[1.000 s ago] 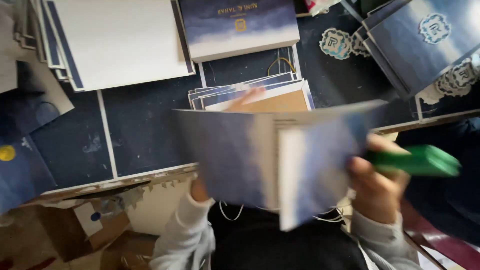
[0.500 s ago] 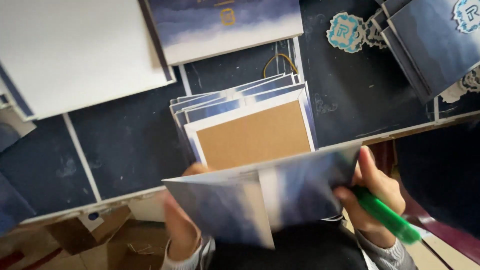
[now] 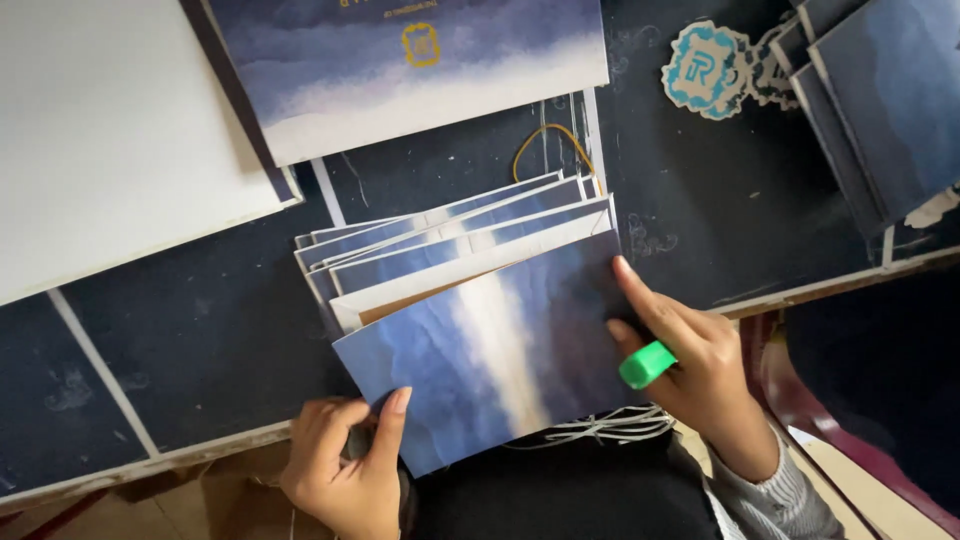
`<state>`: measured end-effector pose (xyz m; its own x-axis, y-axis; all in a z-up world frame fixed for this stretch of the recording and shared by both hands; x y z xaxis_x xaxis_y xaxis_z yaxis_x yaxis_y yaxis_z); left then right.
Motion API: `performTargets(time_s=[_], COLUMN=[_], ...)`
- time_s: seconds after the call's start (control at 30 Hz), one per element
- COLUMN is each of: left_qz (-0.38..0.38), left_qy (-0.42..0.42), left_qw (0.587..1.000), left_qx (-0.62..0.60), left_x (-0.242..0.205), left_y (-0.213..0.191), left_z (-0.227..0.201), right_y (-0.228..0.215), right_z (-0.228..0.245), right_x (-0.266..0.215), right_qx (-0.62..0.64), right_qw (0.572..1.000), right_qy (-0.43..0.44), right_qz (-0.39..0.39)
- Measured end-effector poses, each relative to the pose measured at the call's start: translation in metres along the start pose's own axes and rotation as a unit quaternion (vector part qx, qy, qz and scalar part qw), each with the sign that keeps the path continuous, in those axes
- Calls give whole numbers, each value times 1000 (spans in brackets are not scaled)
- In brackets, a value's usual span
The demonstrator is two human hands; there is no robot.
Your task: The person repeatedly picks up small blue cards from a table, wipes their surfaces with a green marker, and places them back down. The action is performed one at a time in a repetitive loop.
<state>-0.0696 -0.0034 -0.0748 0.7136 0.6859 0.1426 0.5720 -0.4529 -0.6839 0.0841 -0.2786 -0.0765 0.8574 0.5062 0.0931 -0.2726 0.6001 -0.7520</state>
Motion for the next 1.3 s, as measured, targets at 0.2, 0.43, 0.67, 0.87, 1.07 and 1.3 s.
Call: performTargets(time_s=[0.2,0.43,0.67,0.87,1.07,1.3], left_qz=[3,2,14,15,39,62], left_qy=[-8,-35,-51,-37,-19,3], left_qw=[1000,999,997,998,997,996], left_qx=[27,17,50,51,70,63], left_x=[1,0,3,8,17,39], left_y=[2,5,5,6,4,0], left_z=[3,12,8,4,-2,-19], right_y=[0,3,6,6,5,5], right_z=[2,6,6,8,11,8], right_x=[11,15,12,12,13,8], right_qx=[18,34,0,-8,-9,-26], right_qw=[999,999,999,999,998,997], right_qy=[3,28,39,41,62,66], right_qz=[26,28,20,16,14,19])
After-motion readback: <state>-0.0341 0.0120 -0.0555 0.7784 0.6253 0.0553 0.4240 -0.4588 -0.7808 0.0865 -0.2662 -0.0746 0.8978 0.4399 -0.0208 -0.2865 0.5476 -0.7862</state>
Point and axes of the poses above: each hand's wrist, its own x-axis towards the middle knuckle, its own y-axis out of the palm, z = x × y, the point moved 1 cm from there along x, towards the middle knuckle, and after that the axes turned 6 degrees about -z, right-handed, at the moved point
